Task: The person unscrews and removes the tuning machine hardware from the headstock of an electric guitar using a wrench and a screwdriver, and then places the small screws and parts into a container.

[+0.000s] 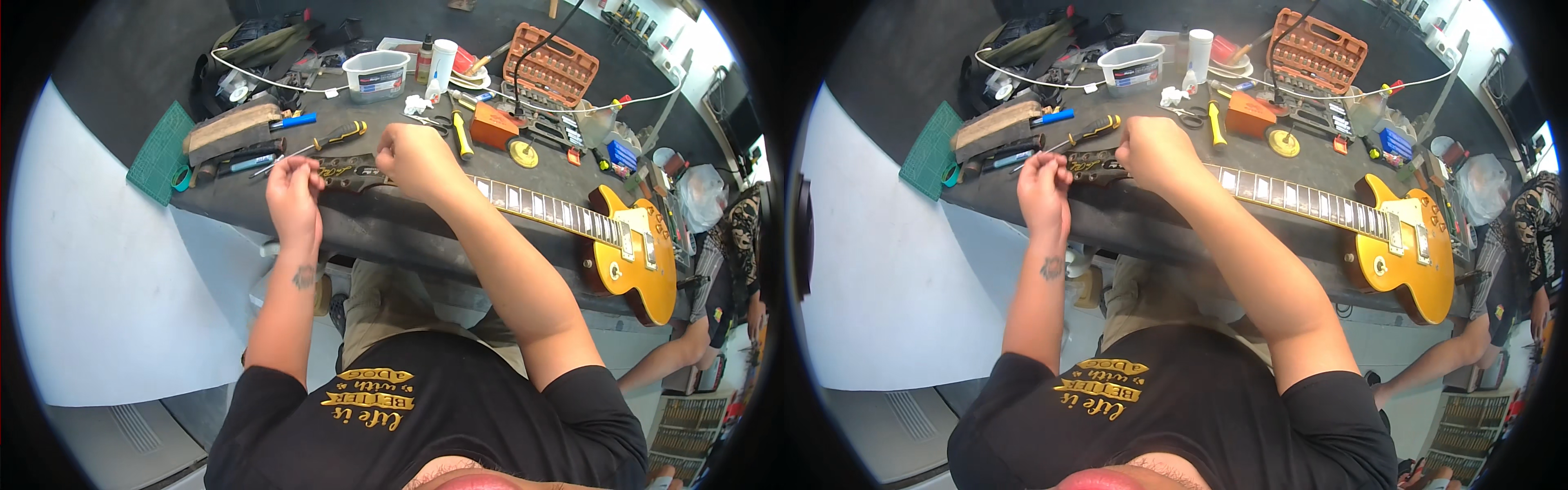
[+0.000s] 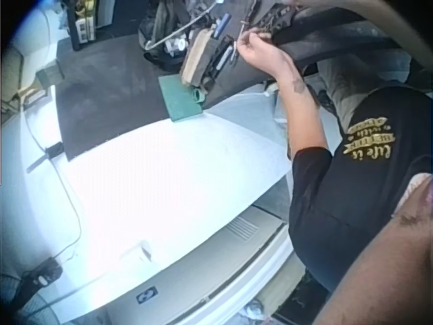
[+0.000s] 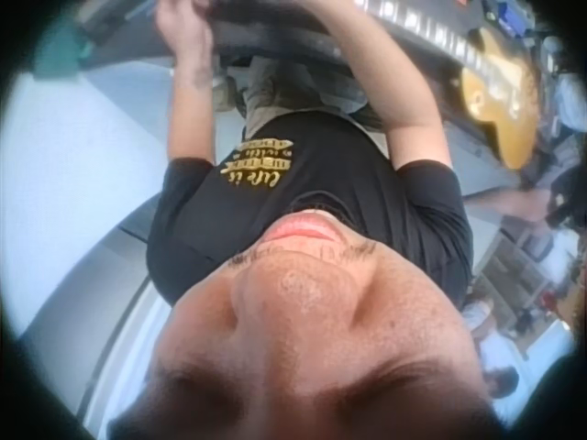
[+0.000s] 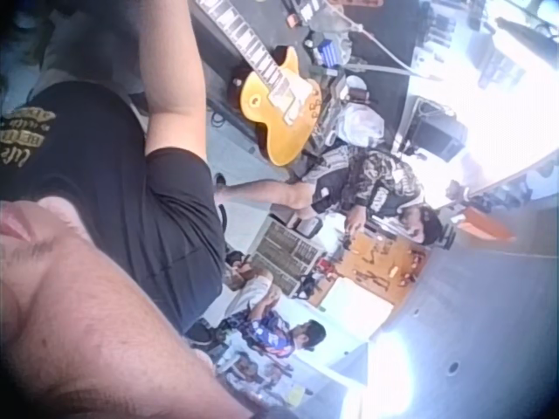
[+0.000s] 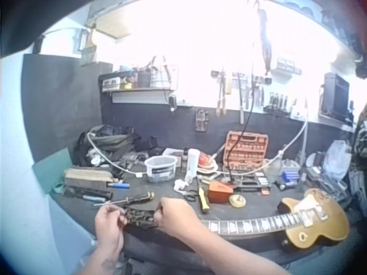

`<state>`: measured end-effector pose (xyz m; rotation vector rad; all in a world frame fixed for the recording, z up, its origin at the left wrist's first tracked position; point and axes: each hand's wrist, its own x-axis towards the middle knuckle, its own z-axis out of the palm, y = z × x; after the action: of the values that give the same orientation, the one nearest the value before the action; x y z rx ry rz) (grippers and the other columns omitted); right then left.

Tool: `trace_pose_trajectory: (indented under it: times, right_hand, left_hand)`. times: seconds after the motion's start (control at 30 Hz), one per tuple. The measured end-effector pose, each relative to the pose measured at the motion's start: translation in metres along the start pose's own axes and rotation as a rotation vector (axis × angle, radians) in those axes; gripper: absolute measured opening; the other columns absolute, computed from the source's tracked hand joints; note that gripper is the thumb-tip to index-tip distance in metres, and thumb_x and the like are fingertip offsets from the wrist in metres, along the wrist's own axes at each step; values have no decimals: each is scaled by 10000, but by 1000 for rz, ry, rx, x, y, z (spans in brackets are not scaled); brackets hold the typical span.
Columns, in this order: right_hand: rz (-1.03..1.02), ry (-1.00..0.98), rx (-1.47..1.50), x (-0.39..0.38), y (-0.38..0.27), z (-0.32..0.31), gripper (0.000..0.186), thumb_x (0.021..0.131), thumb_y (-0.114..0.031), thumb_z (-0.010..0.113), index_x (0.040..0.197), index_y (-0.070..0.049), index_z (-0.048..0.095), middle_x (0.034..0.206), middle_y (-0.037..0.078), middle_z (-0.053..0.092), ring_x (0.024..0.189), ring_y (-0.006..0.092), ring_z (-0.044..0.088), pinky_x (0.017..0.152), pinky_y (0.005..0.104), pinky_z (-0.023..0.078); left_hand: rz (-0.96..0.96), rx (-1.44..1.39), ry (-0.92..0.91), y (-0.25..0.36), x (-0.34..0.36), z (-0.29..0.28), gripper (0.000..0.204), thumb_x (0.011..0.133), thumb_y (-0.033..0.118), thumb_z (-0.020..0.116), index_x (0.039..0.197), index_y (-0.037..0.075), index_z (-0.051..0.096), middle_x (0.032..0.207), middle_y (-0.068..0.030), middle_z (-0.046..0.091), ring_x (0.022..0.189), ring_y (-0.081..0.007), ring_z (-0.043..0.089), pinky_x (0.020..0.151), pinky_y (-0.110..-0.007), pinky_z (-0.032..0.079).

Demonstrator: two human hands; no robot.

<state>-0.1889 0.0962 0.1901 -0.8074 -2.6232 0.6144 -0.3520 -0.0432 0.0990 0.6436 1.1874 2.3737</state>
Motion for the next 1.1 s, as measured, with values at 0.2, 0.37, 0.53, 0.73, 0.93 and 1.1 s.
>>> trace_pose_trajectory:
  times: [0.2,0.37,0.53,0.73,0.93,1.1]
  right_hand:
    - [-378,-55,200,-55,-37,9,152,844,-104,707,936,16,690,947,217,717,955,411,714,870,506,573]
    - [-634,-108,43,-95,-32,19,184,804,-28,713,980,22,717,966,165,687,963,388,699,877,461,581]
    - [-511,-148,175,-104,-23,14,206,846,12,696,1050,30,722,1106,166,740,1000,376,743,856,435,617]
    - [-463,111,467,-118,5,-6,176,868,49,718,1038,6,703,1083,140,754,972,328,756,842,402,615]
    - [-314,101,438,-142,66,23,134,886,33,724,1005,-26,700,953,101,723,853,268,725,768,373,583]
    - [-128,42,575,-142,68,23,119,932,-73,722,1042,-29,715,971,131,744,869,296,733,787,403,583]
  left_hand:
    - [-894,-652,-100,34,-108,26,277,1096,201,510,1259,44,669,1235,-103,729,1060,-208,716,988,-413,578]
    - [-1030,-681,-82,28,-128,28,358,1159,328,472,1350,71,632,1268,-54,734,1182,-200,713,1067,-402,554]
    - [-1040,-557,-5,11,-128,18,326,1170,299,461,1308,60,634,1222,-40,726,1124,-171,716,1014,-371,570]
    - [-1131,-204,-605,16,-99,10,142,1037,101,552,1081,39,672,1002,-52,656,842,-142,610,718,-317,488]
    - [-454,1266,-1210,74,-23,17,152,893,46,621,962,-25,736,814,-151,745,707,-248,695,677,-411,548]
    - [-128,1583,-1383,115,26,44,173,847,48,645,918,10,798,847,-200,780,795,-352,768,769,-439,602]
